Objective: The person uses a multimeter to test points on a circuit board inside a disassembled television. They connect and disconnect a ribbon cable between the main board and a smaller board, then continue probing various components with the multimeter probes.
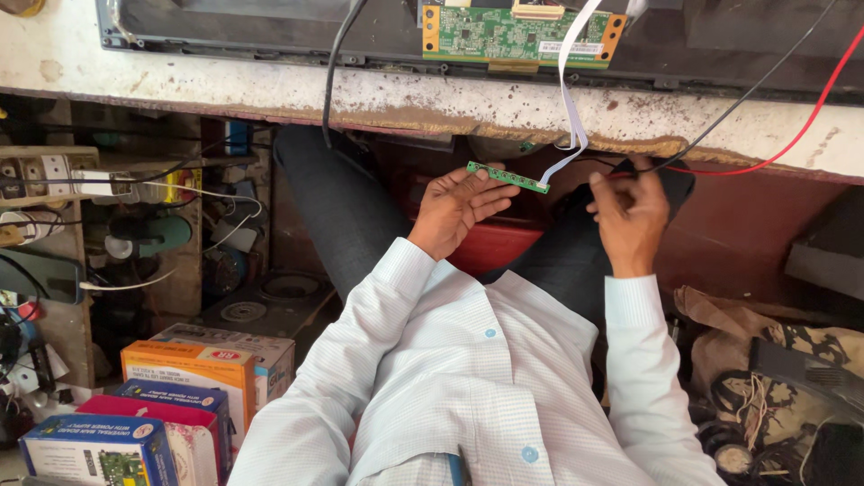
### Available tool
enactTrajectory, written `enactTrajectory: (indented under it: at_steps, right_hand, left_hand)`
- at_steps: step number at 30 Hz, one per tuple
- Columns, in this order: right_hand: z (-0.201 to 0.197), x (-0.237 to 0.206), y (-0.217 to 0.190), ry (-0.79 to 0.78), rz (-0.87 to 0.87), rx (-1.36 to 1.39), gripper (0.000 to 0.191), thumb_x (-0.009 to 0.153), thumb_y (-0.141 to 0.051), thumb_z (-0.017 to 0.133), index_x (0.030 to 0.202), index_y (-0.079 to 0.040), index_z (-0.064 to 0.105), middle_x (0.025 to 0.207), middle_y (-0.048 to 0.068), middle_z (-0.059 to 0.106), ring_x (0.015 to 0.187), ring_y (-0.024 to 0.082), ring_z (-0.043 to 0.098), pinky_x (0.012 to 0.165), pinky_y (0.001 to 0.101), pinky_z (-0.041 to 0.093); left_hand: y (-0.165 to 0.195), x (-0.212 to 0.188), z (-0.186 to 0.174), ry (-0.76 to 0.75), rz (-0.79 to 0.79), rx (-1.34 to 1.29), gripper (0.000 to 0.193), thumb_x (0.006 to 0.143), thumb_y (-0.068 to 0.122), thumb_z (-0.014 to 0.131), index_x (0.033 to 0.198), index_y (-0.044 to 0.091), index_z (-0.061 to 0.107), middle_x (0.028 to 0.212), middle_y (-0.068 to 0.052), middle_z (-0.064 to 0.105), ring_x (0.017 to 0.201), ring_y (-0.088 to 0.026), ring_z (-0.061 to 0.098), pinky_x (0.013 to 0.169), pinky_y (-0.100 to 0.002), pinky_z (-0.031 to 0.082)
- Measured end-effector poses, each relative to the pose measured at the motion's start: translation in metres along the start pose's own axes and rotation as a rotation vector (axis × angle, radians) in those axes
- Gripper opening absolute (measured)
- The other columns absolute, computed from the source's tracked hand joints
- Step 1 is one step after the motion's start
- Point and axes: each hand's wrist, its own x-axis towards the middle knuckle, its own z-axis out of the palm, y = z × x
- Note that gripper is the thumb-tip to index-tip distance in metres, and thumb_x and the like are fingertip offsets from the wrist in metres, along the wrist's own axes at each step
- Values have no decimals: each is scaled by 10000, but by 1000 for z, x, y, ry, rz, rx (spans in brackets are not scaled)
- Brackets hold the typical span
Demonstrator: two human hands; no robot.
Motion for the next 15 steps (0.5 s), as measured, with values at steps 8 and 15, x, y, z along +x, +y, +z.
enactTrajectory:
  at_steps: [8,15]
  right_hand:
    - [38,20,5,-171,251,-24,208,973,-205,763,1019,-4,744,755,-1,683,557,55,582,484,223,448]
    - [43,20,1,-290,239,-284,194,916,-208,721,971,-26,759,735,73,711,562,122,643,533,274,498]
  left_hand:
    - [3,-4,-2,10,3,-10,289,1059,141,590,1267,-46,662,1180,-243,719,1142,-344,713,981,-427,610]
    - [1,-4,-3,-11,7,-43,289,1058,146,595,1262,-49,660,1173,-239,722,1141,-342,715,983,-422,611]
